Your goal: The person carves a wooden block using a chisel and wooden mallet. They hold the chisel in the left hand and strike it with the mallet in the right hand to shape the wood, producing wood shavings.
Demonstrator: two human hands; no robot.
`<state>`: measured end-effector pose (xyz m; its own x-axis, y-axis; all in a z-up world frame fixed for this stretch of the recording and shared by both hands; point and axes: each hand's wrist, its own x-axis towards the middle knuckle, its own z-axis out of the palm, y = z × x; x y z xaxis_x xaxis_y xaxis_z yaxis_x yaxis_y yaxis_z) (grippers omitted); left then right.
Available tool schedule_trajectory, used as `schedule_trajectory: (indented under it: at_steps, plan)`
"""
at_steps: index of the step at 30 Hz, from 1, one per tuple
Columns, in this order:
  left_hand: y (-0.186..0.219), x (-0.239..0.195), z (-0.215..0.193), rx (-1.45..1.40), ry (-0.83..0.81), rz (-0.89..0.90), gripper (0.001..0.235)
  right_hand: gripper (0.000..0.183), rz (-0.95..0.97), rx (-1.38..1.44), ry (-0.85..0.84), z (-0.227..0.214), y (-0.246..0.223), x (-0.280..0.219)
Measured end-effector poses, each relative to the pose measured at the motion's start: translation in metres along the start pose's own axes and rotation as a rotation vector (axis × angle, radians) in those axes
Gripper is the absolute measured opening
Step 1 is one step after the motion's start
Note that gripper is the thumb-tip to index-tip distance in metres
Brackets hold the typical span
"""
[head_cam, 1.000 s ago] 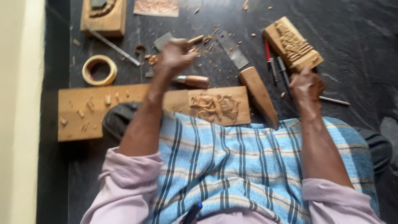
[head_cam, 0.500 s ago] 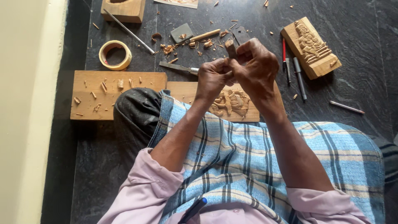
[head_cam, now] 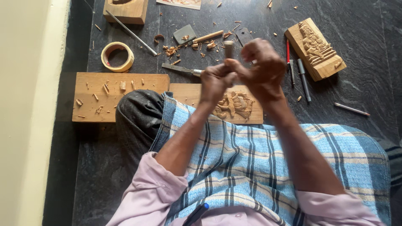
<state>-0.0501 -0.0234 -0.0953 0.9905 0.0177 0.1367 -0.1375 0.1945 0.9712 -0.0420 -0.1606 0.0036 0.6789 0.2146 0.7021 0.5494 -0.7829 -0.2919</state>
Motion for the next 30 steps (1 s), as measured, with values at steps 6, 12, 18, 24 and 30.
schedule_trajectory:
  at_steps: [6,12,18,24,30]
  plan:
    - [0.023,0.007,-0.028,0.119,0.251,-0.349,0.008,0.045,0.255,-0.301,-0.471,-0.061,0.077,-0.042]
    - [0.024,-0.006,-0.019,0.101,0.481,-0.412,0.015,0.047,0.769,-0.404,-0.892,-0.061,0.090,-0.103]
    - [0.038,-0.012,-0.019,-0.182,0.608,-0.414,0.014,0.062,0.841,-0.399,-0.972,-0.050,0.079,-0.091]
    - [0.026,-0.029,-0.012,-0.372,0.655,-0.378,0.016,0.061,0.877,-0.309,-0.969,-0.054,0.076,-0.090]
    - [0.009,-0.039,-0.009,-0.502,0.690,-0.387,0.010,0.063,0.812,-0.297,-0.971,-0.057,0.079,-0.092]
